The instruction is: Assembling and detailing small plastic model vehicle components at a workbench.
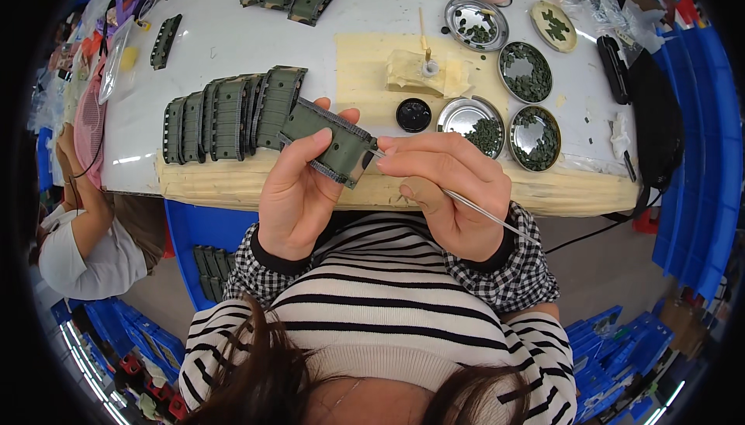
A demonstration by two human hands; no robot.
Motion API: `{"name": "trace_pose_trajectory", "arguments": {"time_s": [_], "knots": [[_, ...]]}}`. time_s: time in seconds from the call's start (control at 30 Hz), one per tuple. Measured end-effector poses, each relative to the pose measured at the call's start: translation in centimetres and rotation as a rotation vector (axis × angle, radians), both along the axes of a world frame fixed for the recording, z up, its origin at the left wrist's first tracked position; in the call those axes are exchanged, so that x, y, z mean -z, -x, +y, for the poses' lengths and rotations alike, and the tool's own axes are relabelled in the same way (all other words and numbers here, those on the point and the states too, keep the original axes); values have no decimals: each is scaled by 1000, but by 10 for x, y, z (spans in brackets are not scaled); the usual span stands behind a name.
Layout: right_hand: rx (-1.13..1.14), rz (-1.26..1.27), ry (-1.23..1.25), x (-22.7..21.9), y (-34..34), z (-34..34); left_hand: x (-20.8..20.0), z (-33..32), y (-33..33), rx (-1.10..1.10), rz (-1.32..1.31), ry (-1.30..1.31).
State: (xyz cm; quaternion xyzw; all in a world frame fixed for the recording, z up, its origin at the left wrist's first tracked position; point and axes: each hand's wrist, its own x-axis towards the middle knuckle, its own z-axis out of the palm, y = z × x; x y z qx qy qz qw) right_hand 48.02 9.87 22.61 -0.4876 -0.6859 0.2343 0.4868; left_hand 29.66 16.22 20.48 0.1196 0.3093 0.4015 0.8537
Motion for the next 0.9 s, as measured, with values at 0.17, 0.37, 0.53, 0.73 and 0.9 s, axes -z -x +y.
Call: {"name": "trace_pose_trajectory", "arguments": {"time_s": [0.17, 0.37, 0.53, 0.73, 0.9], "knots": [[-12, 21, -36, 0, -3, -2, -1, -2, 1, 23, -22, -31], [-24, -17, -50, -5, -4, -4, -3, -1, 1, 28, -49, -56], [-35, -21, -38, -8, -4, -5, -4, -2, 1, 31, -46, -58], [-33, -66, -2, -13, -4, -6, -2, -2, 1, 36, -35, -40], [-36, -86, 18, -14, -3, -6, -1, -2, 1, 34, -33, -25]]}}
